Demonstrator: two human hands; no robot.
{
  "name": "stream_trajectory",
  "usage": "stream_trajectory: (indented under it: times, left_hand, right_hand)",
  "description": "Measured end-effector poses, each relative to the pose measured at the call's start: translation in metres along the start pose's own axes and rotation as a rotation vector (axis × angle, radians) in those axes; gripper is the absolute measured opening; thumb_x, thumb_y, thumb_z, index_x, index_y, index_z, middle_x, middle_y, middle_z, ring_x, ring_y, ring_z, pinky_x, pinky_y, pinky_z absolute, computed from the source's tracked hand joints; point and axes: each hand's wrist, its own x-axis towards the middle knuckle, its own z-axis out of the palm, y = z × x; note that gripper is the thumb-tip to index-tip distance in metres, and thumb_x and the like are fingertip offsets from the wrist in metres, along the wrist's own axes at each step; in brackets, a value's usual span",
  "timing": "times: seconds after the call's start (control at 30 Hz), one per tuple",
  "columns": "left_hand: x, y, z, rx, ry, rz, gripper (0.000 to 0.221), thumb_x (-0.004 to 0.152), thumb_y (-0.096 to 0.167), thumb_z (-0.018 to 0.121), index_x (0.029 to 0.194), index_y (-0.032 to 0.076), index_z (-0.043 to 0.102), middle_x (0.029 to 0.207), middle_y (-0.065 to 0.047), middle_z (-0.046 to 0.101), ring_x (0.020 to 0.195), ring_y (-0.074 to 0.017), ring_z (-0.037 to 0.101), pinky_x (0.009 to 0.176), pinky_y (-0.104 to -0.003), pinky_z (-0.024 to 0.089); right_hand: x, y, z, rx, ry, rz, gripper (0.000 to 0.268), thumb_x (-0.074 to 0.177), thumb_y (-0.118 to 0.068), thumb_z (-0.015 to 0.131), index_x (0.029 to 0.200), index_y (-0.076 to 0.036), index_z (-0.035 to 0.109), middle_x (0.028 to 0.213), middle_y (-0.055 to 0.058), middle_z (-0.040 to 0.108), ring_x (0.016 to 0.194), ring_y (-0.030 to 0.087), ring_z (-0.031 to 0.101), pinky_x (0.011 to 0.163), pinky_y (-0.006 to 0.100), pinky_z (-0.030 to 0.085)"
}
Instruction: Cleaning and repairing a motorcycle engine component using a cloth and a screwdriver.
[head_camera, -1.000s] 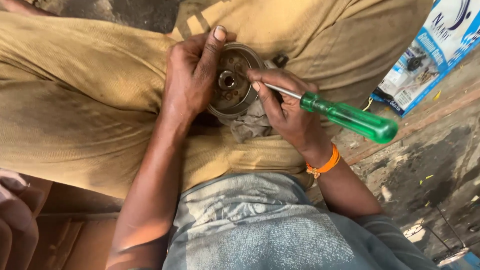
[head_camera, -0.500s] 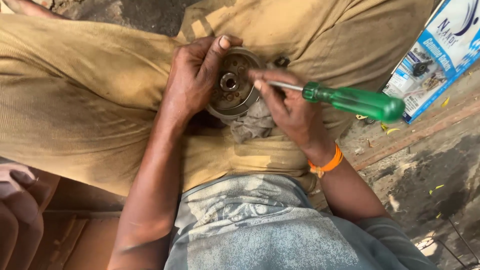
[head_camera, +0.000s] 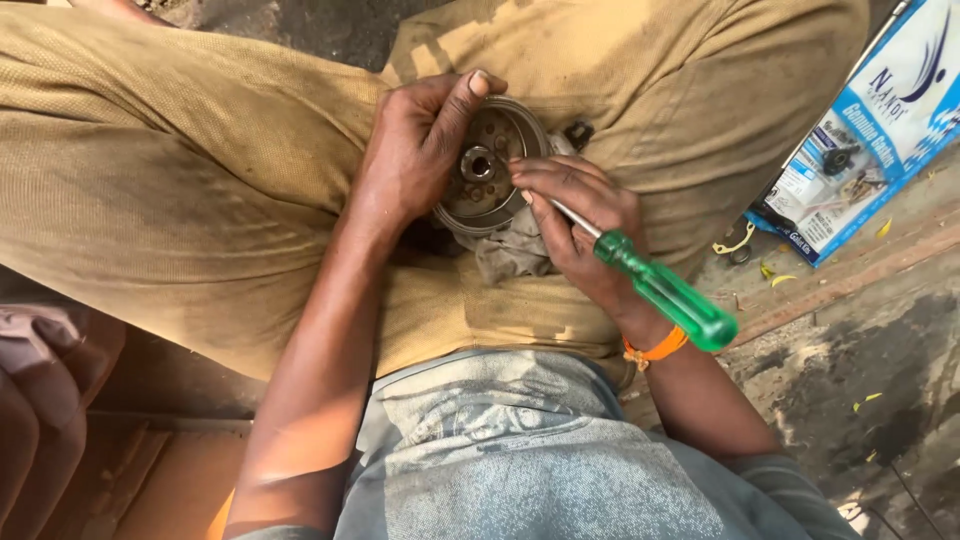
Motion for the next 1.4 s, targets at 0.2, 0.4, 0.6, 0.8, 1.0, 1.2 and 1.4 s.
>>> stream_trajectory:
  times: [0.2,0.4,0.6,0.8,1.0,1.2,1.4]
  left_hand:
    - [-0.001,0.0,-0.001,-0.005,-0.001,0.006,0.045,0.109,0.041,0.056,0.117,0.001,0.076,0.096,-0.01,0.08,0.087,-0.0135,0.075,0.076,-0.03,0.06]
    - [0.001,0.005,-0.001,-0.005,0.011,-0.014,0.043,0.108,0.039,0.058,0.118,0.002,0.076,0.095,-0.011,0.08,0.086,-0.0152,0.074,0.075,-0.032,0.06]
    - [-0.001,0.002,-0.001,0.082,0.026,0.075,0.041,0.11,0.037,0.059,0.119,0.001,0.076,0.102,-0.013,0.079,0.092,-0.0174,0.077,0.08,-0.032,0.06]
    - [0.001,0.001,0.0,0.053,0.028,0.042,0.041,0.108,0.037,0.059,0.119,0.001,0.075,0.101,-0.013,0.08,0.091,-0.018,0.077,0.079,-0.032,0.061]
    - [0.0,0.005,0.0,-0.022,0.002,-0.03,0.04,0.108,0.036,0.058,0.119,0.002,0.075,0.097,-0.012,0.081,0.089,-0.0172,0.076,0.077,-0.032,0.06]
    - [0.0,0.003,0.002,0.033,0.028,0.011,0.041,0.109,0.036,0.059,0.119,0.001,0.076,0.099,-0.013,0.081,0.09,-0.0169,0.076,0.078,-0.032,0.06]
    - [0.0,0.005,0.0,0.039,0.008,0.026,0.042,0.109,0.037,0.059,0.118,0.0,0.076,0.099,-0.013,0.08,0.089,-0.0161,0.077,0.077,-0.032,0.061]
  right_hand:
    - [-0.005,0.004,0.008,0.114,0.041,-0.043,0.015,0.106,0.003,0.067,0.12,-0.001,0.064,0.118,0.016,0.074,0.109,0.025,0.077,0.092,0.033,0.062]
    - [0.0,0.0,0.007,0.001,0.063,-0.037,0.015,0.103,0.002,0.068,0.116,-0.003,0.063,0.116,0.014,0.075,0.109,0.028,0.076,0.101,0.04,0.062]
    - [-0.004,0.006,0.006,0.177,0.011,0.02,0.016,0.109,-0.002,0.065,0.122,0.002,0.056,0.122,0.014,0.073,0.113,0.024,0.075,0.098,0.035,0.064]
    - [0.003,-0.009,0.004,0.026,0.013,0.227,0.015,0.106,-0.002,0.067,0.121,0.0,0.07,0.11,0.014,0.076,0.096,0.018,0.075,0.081,0.03,0.062]
    - [0.002,0.0,0.007,0.257,0.056,0.261,0.016,0.11,-0.007,0.064,0.125,-0.001,0.067,0.117,0.014,0.075,0.092,0.012,0.073,0.077,0.023,0.061]
    - [0.003,-0.006,0.003,0.229,0.037,0.329,0.013,0.109,-0.004,0.065,0.119,0.001,0.07,0.106,0.012,0.077,0.09,0.014,0.073,0.077,0.024,0.059]
    - [0.002,-0.001,0.001,0.189,0.017,0.21,0.012,0.109,-0.005,0.064,0.12,-0.001,0.069,0.108,0.012,0.077,0.092,0.014,0.075,0.078,0.025,0.061]
